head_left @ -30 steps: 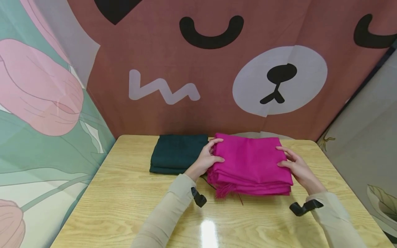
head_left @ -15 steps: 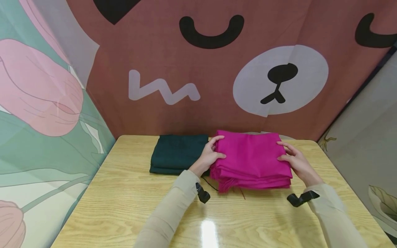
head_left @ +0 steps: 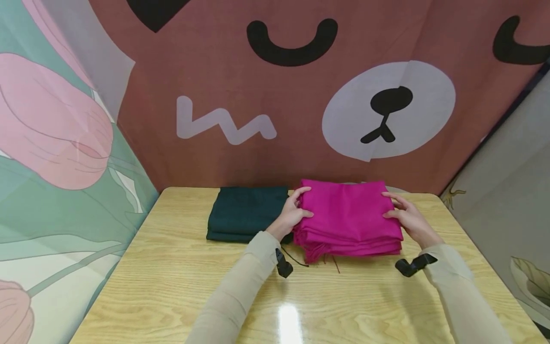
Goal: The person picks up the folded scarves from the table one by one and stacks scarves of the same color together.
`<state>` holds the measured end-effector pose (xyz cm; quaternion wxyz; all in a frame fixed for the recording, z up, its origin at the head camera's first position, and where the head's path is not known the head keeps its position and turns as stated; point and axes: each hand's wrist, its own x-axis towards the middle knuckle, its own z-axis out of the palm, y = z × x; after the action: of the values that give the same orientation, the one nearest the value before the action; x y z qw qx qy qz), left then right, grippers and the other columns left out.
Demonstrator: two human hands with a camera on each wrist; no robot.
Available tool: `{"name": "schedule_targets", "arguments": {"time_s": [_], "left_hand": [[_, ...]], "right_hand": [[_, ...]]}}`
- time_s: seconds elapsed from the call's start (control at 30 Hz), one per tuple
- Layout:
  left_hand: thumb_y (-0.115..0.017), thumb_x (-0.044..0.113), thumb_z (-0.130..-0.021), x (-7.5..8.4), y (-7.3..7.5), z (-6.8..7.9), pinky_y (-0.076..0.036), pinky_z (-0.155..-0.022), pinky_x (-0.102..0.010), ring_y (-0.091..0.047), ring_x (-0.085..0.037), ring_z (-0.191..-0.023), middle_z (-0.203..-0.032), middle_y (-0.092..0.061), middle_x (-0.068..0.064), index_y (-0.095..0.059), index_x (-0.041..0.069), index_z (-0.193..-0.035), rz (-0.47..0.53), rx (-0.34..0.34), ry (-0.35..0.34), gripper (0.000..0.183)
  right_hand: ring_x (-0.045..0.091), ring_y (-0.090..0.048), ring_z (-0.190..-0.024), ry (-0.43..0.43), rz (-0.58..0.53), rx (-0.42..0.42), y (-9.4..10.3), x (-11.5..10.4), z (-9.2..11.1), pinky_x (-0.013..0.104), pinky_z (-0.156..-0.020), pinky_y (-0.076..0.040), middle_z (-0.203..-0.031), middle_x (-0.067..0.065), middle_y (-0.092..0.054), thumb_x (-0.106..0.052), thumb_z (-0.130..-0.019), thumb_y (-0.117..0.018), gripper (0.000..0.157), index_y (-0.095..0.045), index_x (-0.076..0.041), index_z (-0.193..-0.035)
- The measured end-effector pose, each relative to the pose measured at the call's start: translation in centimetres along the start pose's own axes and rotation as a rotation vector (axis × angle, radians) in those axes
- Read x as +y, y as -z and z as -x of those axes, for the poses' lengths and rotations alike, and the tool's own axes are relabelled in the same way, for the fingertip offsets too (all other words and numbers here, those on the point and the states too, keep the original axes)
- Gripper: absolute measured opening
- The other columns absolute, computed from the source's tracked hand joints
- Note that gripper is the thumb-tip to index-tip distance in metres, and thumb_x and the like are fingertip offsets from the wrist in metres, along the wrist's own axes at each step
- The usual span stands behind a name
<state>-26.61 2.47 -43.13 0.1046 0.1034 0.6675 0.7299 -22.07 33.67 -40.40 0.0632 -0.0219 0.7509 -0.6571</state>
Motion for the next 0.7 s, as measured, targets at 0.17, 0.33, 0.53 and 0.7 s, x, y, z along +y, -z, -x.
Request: {"name": "schedule_targets", "arguments": {"time_s": [0.17,0.33,0.53,0.7], "left_hand": [[-0.061,-0.019,-0.070,-0.1,-0.2,-0.5,-0.046,-0.082,-0.033,-0.049,-0.022,-0.106,-0.123,-0.047,-0.008,-0.049,0.020,-0.128,-0.052,0.014,0.005,0.071],[-0.062,-0.019,-0.070,-0.4,-0.6,-0.8,-0.048,-0.076,-0.031,-0.050,-0.022,-0.104,-0.123,-0.046,-0.008,-0.051,0.022,-0.127,-0.080,0.035,0.022,0.071],[-0.055,-0.023,-0.070,-1.4,-1.1,-1.5,-0.048,-0.076,-0.031,-0.049,-0.023,-0.107,-0.130,-0.042,-0.008,-0.050,0.021,-0.128,-0.067,0.034,0.012,0.073],[-0.050,-0.024,-0.069,-1.9,-1.3,-1.7,-0.045,-0.070,-0.027,-0.046,-0.023,-0.108,-0.134,-0.038,-0.008,-0.049,0.019,-0.129,-0.073,0.036,0.007,0.074]], "right_hand": [[0.004,-0.055,-0.085,-0.047,-0.027,-0.002,0.4,0.4,-0.7,0.024,-0.069,-0.050,-0.110,-0.001,-0.041,0.007,-0.085,-0.053,0.061,-0.037,-0.018,-0.137],[0.004,-0.055,-0.086,-0.062,-0.042,0.005,0.9,0.9,-1.1,0.024,-0.069,-0.050,-0.110,0.000,-0.042,0.007,-0.083,-0.056,0.063,-0.036,-0.017,-0.138],[0.004,-0.054,-0.086,-0.079,-0.074,0.022,1.2,1.8,-1.6,0.024,-0.070,-0.050,-0.109,-0.002,-0.043,0.006,-0.083,-0.058,0.066,-0.036,-0.017,-0.140],[0.003,-0.054,-0.087,-0.099,-0.078,0.049,1.1,2.5,-2.4,0.023,-0.071,-0.049,-0.116,0.004,-0.042,0.007,-0.082,-0.057,0.069,-0.032,-0.016,-0.142]]}}
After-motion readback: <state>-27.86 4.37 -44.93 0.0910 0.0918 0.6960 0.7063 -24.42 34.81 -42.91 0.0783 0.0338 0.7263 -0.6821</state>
